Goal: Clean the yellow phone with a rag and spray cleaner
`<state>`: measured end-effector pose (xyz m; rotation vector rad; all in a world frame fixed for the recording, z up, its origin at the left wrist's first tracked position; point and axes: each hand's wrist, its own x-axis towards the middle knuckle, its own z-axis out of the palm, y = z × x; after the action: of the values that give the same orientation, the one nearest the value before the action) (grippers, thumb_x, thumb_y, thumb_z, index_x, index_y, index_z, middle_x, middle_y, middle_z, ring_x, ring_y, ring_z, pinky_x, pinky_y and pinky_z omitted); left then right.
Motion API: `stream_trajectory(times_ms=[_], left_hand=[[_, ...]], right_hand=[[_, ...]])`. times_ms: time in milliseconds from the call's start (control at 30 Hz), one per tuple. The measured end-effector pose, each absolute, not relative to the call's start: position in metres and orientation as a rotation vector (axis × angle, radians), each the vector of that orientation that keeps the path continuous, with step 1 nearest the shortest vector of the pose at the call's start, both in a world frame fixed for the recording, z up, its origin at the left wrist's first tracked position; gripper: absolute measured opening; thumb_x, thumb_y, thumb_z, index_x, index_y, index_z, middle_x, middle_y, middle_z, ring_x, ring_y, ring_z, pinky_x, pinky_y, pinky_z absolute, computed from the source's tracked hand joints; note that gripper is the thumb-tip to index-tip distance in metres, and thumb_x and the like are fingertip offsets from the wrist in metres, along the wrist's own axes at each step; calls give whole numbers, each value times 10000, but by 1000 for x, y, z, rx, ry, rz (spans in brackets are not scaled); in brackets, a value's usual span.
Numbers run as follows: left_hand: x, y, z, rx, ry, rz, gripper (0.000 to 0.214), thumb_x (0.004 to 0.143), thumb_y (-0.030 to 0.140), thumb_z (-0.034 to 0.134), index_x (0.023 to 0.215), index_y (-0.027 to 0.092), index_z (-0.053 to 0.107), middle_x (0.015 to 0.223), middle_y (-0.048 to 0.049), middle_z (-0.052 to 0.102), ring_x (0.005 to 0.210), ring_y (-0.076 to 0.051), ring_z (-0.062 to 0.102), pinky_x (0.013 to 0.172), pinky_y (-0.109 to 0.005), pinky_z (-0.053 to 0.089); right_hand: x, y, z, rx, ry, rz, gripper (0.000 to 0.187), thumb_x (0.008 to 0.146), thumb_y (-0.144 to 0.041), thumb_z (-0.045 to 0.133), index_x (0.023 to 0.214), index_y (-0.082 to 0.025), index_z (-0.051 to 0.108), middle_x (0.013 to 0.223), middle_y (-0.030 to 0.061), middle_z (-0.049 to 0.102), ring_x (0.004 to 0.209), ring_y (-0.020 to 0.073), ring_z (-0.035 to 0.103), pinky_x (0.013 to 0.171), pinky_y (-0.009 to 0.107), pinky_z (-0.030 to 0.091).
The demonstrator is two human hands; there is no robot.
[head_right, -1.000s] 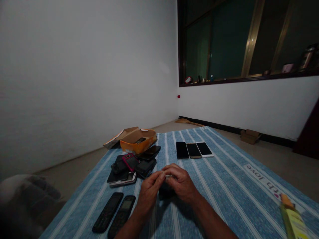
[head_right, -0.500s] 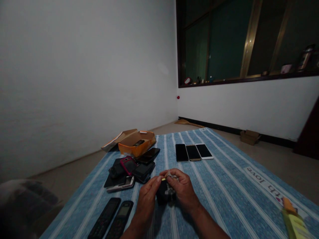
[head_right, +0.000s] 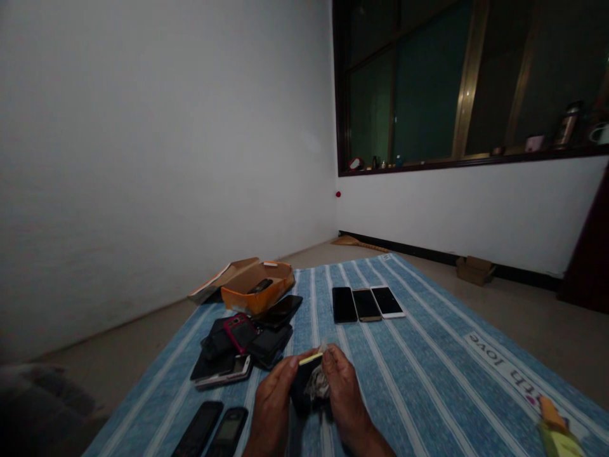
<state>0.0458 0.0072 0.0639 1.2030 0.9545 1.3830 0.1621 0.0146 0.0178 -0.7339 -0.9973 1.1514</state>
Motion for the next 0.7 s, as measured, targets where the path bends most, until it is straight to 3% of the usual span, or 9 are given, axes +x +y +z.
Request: stream_trajectory(times_ms=[100,167,400,567,700], left_hand=[[42,8,58,1138,1005,1417,418,723,593,736,701,175,749,662,-22,714,658,-202,640,629,-272,521],[40,9,56,1078,1015,1428,430,704,602,750,717,172,750,647,-12,700,647,-193,628,586,-256,501],[47,8,60,850,849,1454,380,621,529,828,747,175,769,739,-29,735,745,-211,676,712,-283,540],[48,12,53,824,856,1416,295,642,438,824,773,179,776,822,-53,756,832,-231,694,755,-299,548],[40,21,30,838,895,1418,271,624,380,819,780,164,775,801,-57,758,793,-224,695,744,-290,538]], right_hand=[[156,17,9,-826,-1077,1046,504,859,-712,542,903,-215,613,813,31,640,762,181,620,716,286,517],[152,18,7,-880,-1117,970,532,855,-738,515,891,-216,611,781,22,625,738,176,609,680,274,505],[159,24,15,-1009,-1382,558,474,977,-607,387,768,-217,557,672,-5,563,610,148,547,572,246,433],[174,25,18,-987,-1762,-55,355,1049,-326,302,846,-216,572,720,32,598,630,167,579,558,262,398],[173,25,14,-987,-1968,-400,275,1038,-220,298,969,-202,564,746,38,610,605,182,565,540,284,371]])
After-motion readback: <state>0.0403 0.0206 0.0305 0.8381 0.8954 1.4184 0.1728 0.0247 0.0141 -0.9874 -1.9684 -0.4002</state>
